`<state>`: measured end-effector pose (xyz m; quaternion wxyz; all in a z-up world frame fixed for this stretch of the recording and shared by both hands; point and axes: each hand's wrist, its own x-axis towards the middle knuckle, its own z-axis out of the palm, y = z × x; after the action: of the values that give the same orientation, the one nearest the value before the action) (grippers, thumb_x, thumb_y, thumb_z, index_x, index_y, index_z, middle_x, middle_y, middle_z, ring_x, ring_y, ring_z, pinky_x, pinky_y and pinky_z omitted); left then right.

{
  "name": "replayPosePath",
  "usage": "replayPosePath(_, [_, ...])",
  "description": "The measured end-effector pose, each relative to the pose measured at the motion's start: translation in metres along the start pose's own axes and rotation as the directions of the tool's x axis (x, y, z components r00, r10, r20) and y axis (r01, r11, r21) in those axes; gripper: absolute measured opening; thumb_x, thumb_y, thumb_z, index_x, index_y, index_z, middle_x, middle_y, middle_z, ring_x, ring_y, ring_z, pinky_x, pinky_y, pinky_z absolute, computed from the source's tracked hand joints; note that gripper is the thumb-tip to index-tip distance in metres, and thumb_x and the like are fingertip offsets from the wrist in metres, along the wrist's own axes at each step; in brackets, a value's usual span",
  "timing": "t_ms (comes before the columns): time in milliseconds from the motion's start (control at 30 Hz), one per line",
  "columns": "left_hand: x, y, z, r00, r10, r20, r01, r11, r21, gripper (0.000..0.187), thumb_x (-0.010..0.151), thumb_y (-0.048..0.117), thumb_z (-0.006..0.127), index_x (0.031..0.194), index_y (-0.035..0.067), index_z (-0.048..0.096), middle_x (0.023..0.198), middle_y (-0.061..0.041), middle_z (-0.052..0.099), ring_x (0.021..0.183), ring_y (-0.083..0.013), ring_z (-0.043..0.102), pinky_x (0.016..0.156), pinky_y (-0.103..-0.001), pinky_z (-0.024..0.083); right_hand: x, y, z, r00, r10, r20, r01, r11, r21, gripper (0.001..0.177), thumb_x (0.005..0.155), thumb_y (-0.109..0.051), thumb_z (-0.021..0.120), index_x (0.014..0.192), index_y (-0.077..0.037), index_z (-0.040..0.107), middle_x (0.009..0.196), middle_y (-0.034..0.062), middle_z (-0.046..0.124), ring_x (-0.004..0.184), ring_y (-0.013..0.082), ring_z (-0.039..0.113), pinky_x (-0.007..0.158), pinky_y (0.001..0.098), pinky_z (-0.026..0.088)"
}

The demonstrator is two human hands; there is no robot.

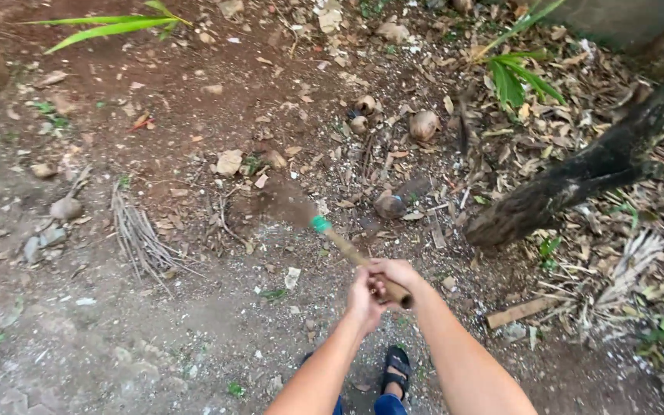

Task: Sweeping dry leaves, coconut shells, and other debris in an outdoor yard using a broom.

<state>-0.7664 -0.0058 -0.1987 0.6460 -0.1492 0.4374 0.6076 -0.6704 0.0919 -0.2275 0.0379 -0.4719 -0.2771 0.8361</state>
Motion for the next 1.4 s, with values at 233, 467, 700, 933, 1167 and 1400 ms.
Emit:
replayPosePath(233, [0.038, -0.054, 0.053, 0.855, -0.401, 0.329, 0.226, 0.859, 0.458, 0.048, 0.107, 0.057, 0.042, 0.075, 0.021, 0.046, 0.064, 0.008, 0.039, 0.056, -0.0097, 0.039, 0.052, -0.028, 0.036, -0.088, 0.008, -0.033, 0.723, -0.298, -0.623, 0.441, 0.893, 0.086, 0.039, 0.095, -0.005, 0.056, 0.134, -0.003, 0.062, 0.071, 0.0050, 0.061, 0.050, 0.0135, 0.052, 0.041, 0.0300, 0.045])
replayPosePath(467, [0.000, -0.070, 0.069, 0.820, -0.335, 0.465, 0.040, 0.843, 0.536, 0.035, 0.108, 0.047, 0.048, 0.101, 0.018, 0.065, 0.078, 0.010, 0.046, 0.070, -0.0064, 0.041, 0.060, -0.021, 0.037, -0.158, -0.011, 0.018, 0.359, -0.442, -0.822, 0.679, 0.728, -0.094, 0.046, 0.090, 0.000, 0.059, 0.135, -0.008, 0.056, 0.075, 0.0054, 0.062, 0.053, 0.0120, 0.056, 0.044, 0.0298, 0.047])
replayPosePath(700, [-0.105, -0.039, 0.070, 0.751, -0.148, 0.644, -0.287, 0.805, 0.519, 0.050, 0.090, 0.015, 0.064, 0.135, 0.009, 0.045, 0.094, 0.007, 0.044, 0.086, -0.0055, 0.048, 0.075, -0.025, 0.048, -0.189, -0.016, 0.006, 0.701, -0.436, -0.565, 0.452, 0.884, -0.121, 0.070, 0.085, 0.002, 0.064, 0.153, -0.009, 0.050, 0.082, 0.0063, 0.066, 0.053, 0.0094, 0.056, 0.046, 0.0249, 0.045])
replayPosePath(933, [-0.071, -0.009, 0.045, 0.891, 0.238, 0.388, -0.421, 0.754, 0.504, 0.098, 0.087, 0.023, 0.073, 0.159, 0.011, 0.006, 0.108, -0.002, 0.047, 0.097, -0.0148, 0.050, 0.082, -0.028, 0.047, -0.107, -0.076, 0.049, 0.977, -0.201, -0.069, 0.159, 0.909, -0.386, 0.067, 0.087, -0.002, 0.064, 0.152, -0.013, 0.051, 0.085, 0.0045, 0.068, 0.055, 0.0092, 0.057, 0.049, 0.0233, 0.049])
replayPosePath(1167, [0.026, 0.017, 0.060, 0.978, 0.134, 0.159, -0.203, 0.782, 0.589, 0.067, 0.084, 0.034, 0.068, 0.145, 0.024, 0.040, 0.124, 0.000, 0.055, 0.115, -0.0167, 0.057, 0.093, -0.049, 0.048, 0.052, -0.083, -0.040, 0.992, -0.124, -0.001, 0.118, 0.948, -0.296, 0.051, 0.085, -0.003, 0.076, 0.135, 0.000, 0.066, 0.093, 0.0066, 0.076, 0.075, 0.0134, 0.069, 0.065, 0.0277, 0.058])
replayPosePath(1400, [0.069, -0.038, 0.147, 0.949, -0.163, 0.268, -0.096, 0.664, 0.742, 0.046, 0.081, 0.026, 0.060, 0.128, 0.024, 0.059, 0.103, 0.004, 0.062, 0.096, -0.0094, 0.059, 0.084, -0.037, 0.051, -0.002, -0.066, -0.156, 0.805, -0.424, -0.414, 0.402, 0.904, -0.145, 0.031, 0.082, -0.009, 0.069, 0.109, 0.005, 0.076, 0.093, 0.0115, 0.076, 0.073, 0.0167, 0.070, 0.063, 0.0321, 0.058])
